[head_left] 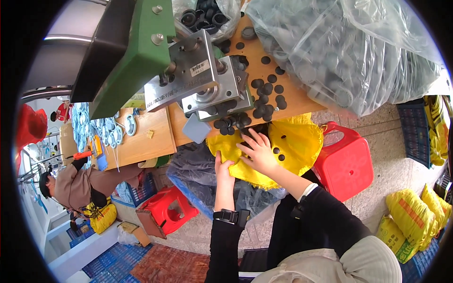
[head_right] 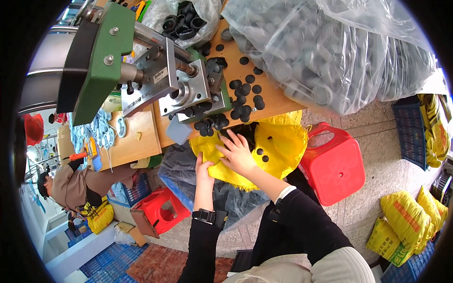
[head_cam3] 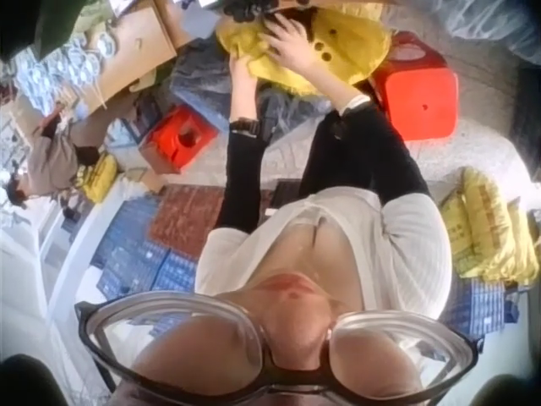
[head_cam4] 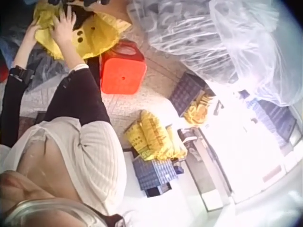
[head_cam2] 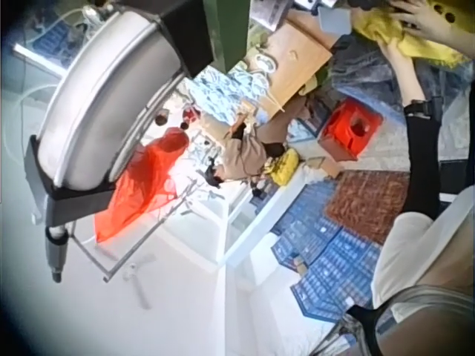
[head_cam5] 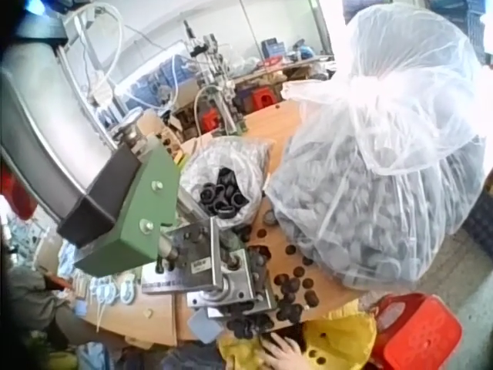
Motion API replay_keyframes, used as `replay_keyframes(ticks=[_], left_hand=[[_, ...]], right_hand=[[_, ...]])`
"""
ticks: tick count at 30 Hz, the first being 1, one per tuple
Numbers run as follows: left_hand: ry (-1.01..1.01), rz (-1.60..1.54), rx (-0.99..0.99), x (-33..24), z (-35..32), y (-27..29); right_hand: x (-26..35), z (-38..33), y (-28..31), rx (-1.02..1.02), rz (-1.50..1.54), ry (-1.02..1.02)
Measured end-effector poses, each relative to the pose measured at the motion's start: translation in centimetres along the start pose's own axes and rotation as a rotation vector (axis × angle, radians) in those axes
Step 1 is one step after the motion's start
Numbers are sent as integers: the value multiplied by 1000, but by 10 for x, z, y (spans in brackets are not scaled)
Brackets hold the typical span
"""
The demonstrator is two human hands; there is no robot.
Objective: The recorder uses a press machine and manual handling to assemble or process plastic and rubber manufacturing components, placing finished items into a yellow bag.
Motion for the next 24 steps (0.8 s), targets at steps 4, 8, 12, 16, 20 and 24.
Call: replay_keyframes(ticks=[4,8,12,16,20,24], left_hand=[[8,26,-42,3,-2,0],[2,7,-79,-1,-2,5],[6,38,-118,-1,0,10],[15,22,-103,-2,-2,5],[13,40,-158,-6,-4,17],[-1,32,-151,-10,-1,16]], right_hand=[[-2,5,-12,6,12,107],[-20,12,-43,219,54,-163],[-23,18,-53,65,240,-309],[-31,-6,-50,33,225,-269],[-89,-93,16,-29,-318,-673],[-143,-179,110,-156,-456,-1140]])
Point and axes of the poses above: each hand's wrist, its own z-axis towards the middle knuckle, its own y-axis out of the back of the hand, x = y × z, the point moved 8 cm from there along z, towards the middle knuckle, and after that the axes turned 6 degrees about y, right-handed, at the moved point
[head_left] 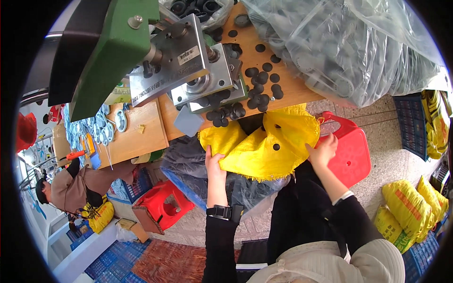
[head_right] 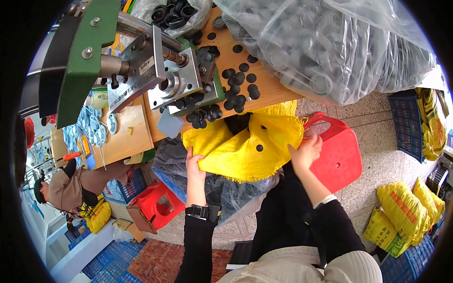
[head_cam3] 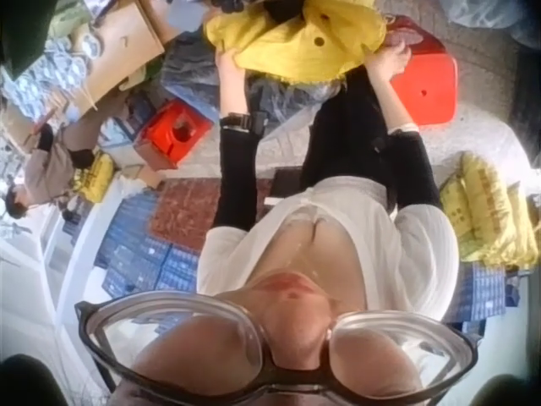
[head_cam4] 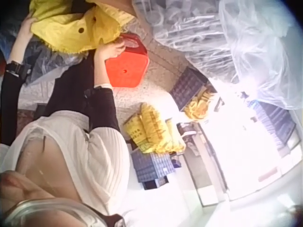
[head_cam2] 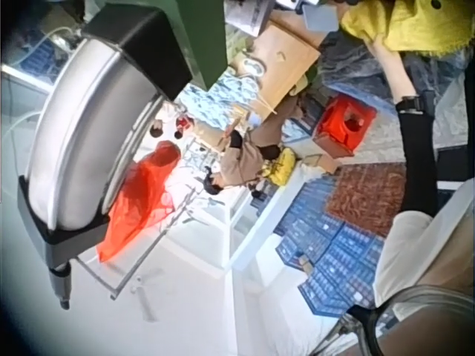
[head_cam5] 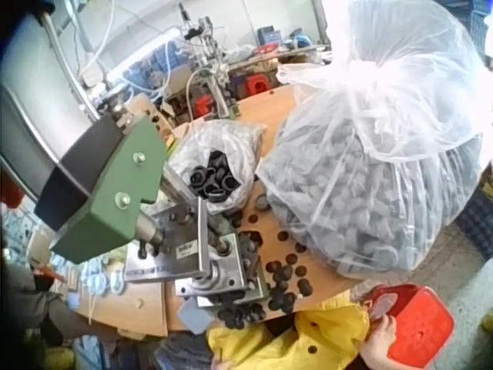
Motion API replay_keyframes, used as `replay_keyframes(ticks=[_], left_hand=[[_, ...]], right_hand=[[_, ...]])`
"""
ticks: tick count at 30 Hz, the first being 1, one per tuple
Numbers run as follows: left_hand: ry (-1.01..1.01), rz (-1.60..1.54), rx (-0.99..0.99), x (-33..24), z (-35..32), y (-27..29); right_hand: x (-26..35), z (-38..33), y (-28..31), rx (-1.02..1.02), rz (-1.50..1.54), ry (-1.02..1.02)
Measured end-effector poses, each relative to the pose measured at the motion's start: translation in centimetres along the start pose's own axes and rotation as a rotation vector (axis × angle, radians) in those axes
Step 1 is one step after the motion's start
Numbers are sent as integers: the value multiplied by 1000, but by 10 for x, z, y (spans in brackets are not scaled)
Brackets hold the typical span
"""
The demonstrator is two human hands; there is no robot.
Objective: The recorder uses a press machine and manual handling to assemble or process plastic and rubber manufacturing components, placing finished items into a yellow bag.
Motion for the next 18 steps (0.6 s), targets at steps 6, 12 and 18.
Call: replay_keyframes(ticks=[6,12,18], left_hand=[[6,1,1,-3,-2,-10],[17,26,-12,-1,-6,-1],[-8,-1,-21,9,-13,10]], right_hand=[[-28,7,-41,554,829,-351],[39,46,19,241,891,-84],[63,45,0,350,1450,-312]])
Point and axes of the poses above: each hand's wrist, its own z-axis towards the middle knuckle, its own y-axis out of the back of the hand, x = y × z, the point moved 8 cm from there along z, towards the middle knuckle, and after that the axes turned 6 degrees about y, right-handed, at the moved point
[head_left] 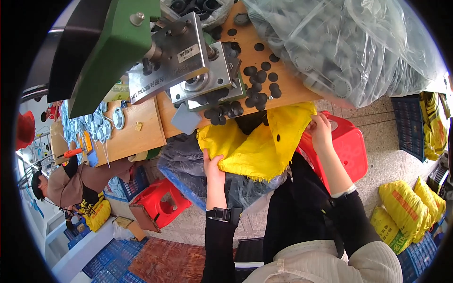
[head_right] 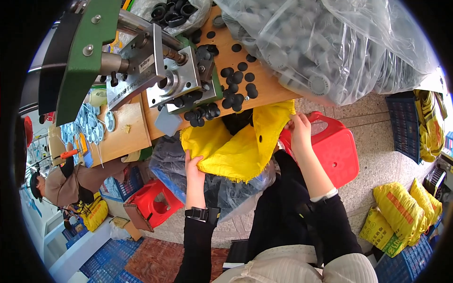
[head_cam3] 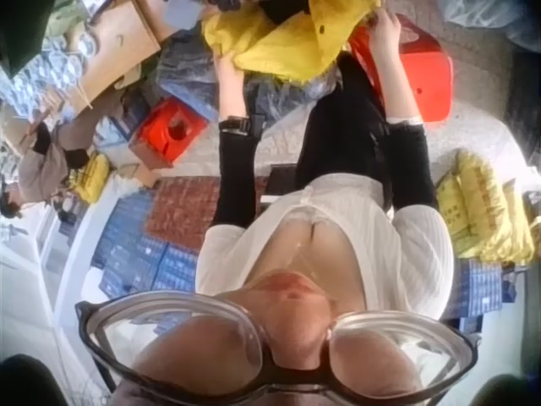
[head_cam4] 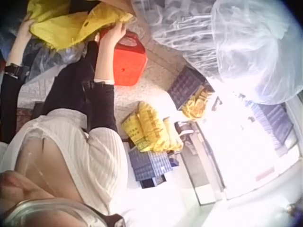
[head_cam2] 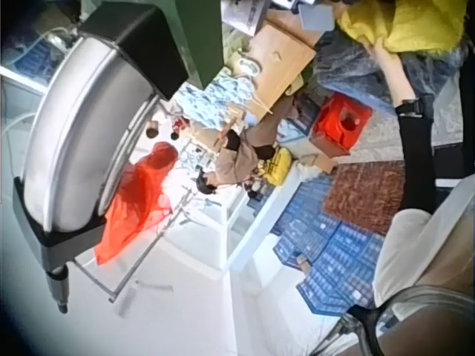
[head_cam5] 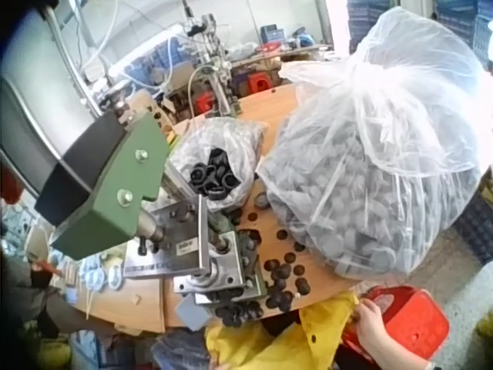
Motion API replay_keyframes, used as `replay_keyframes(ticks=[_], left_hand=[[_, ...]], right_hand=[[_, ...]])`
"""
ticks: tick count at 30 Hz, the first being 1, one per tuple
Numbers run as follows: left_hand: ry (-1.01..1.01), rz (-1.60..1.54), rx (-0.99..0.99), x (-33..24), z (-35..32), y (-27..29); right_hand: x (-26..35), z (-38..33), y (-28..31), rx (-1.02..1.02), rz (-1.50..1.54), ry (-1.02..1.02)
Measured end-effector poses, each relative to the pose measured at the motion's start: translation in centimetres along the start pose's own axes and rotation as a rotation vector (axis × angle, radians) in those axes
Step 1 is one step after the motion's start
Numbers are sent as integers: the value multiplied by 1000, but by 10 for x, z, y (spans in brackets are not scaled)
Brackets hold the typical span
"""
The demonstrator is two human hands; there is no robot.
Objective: The recorder uses a press machine and manual handling to assemble or process plastic and rubber manufacturing components, placing finished items into a yellow bag.
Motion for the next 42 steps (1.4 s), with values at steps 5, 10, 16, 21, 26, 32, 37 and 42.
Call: replay_keyframes(ticks=[5,10,16,21,26,32,37,42], left_hand=[[-98,-42,-7,-3,-10,0],[-29,-99,-14,0,-11,12],[-11,-121,10,-1,-13,-2],[-1,-99,-17,6,-7,7],[5,-98,-17,6,-8,5],[9,-98,0,10,-7,8],[8,-75,37,12,-4,-4],[0,-89,17,9,-4,-5]], right_hand=[[-2,-17,24,-227,-1143,201],[84,-72,-87,238,-1156,899],[65,31,-206,395,-1059,1210],[50,91,-232,356,-1183,1051],[34,68,-242,563,-1362,1312],[9,-15,-203,772,-1147,1175],[-24,-68,-178,796,-1001,1151],[-11,-86,-176,810,-934,1120]])
Point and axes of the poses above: each hand's wrist, its own z-axis towards the middle knuckle, its own y-axis out of the back of the hand, x = y × z, the point moved 8 cm from there along z, towards the middle knuckle, and after that the axes turned 6 degrees about y, right-handed, at the moved point
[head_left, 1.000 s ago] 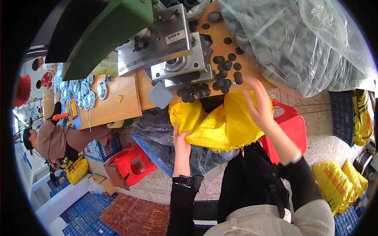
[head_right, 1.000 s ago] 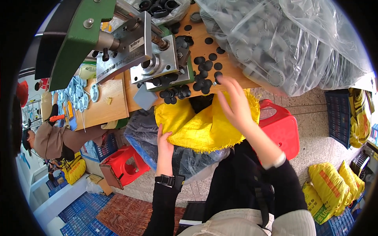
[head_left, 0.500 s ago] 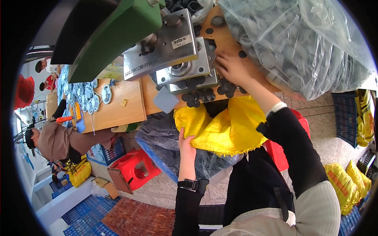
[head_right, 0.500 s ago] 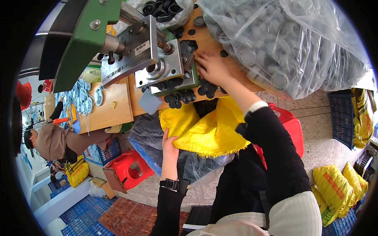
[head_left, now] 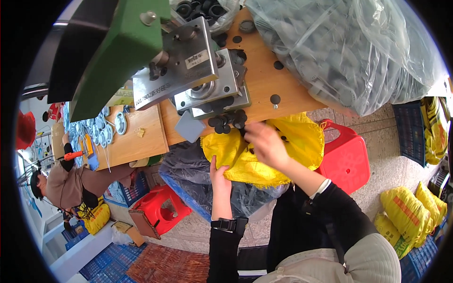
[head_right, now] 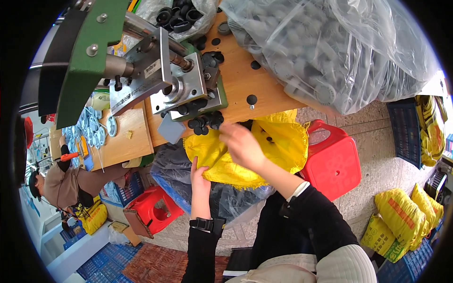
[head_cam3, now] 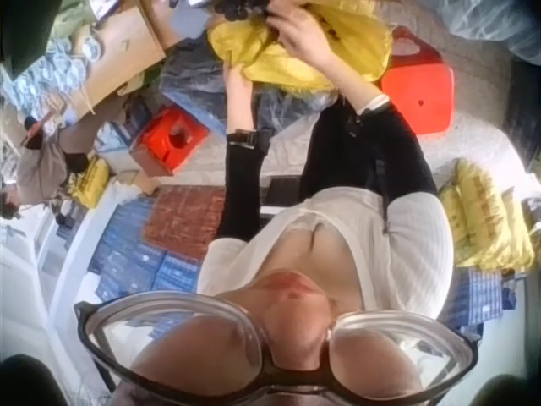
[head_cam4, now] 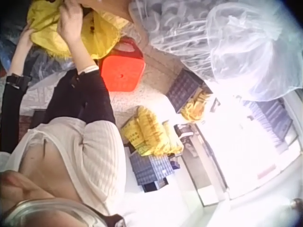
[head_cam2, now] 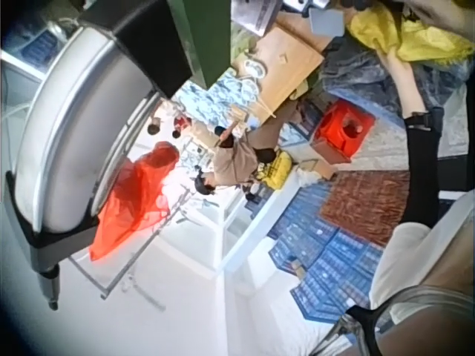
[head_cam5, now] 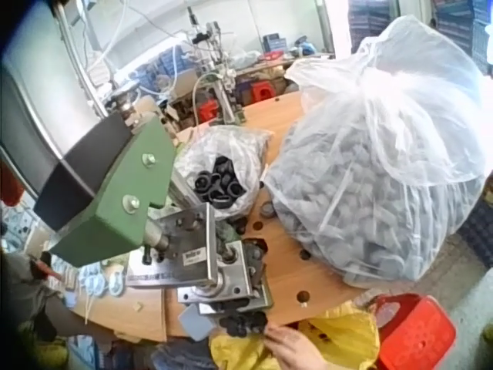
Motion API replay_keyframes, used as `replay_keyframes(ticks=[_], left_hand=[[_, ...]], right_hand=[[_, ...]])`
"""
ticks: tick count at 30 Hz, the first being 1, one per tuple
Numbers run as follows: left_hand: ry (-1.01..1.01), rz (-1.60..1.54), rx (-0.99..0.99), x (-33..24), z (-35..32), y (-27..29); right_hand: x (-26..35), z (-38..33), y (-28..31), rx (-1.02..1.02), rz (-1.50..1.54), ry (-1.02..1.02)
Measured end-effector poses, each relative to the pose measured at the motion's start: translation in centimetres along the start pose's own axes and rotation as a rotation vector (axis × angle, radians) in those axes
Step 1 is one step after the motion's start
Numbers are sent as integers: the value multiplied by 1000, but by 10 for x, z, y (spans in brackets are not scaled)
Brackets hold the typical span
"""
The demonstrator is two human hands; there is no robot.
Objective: The recorder uses a press machine and manual handling to assemble or process plastic and rubber manufacturing components, placing finished items into a yellow bag.
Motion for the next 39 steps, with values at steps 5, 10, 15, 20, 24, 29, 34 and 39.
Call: replay_keyframes(ticks=[5,10,15,20,24,29,34,39], left_hand=[[10,27,9,-4,-2,-2],[21,13,8,1,-2,-1],[23,6,0,-2,-6,4],[13,8,19,0,-5,-1],[8,3,16,0,-5,-4],[10,-15,27,1,-2,-4],[-23,-43,55,-12,-2,0],[-12,-29,9,-12,-2,5]], right_hand=[[-95,51,68,-339,-152,-258],[-131,77,65,-157,-434,-289],[-97,55,49,5,-403,-372],[-65,21,50,-128,-302,-334],[-62,18,51,-108,-278,-339],[-16,-6,-3,104,-98,-99],[30,0,-45,260,-174,59],[51,74,-85,262,-486,467]])
Point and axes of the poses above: each hand's wrist, its own z-axis towards the middle knuckle, its own y-axis out of the back of the hand, x = y × z, the point moved 8 cm from there along z, towards the middle knuckle, and after that the axes turned 6 degrees about y, right-handed, at the moved point
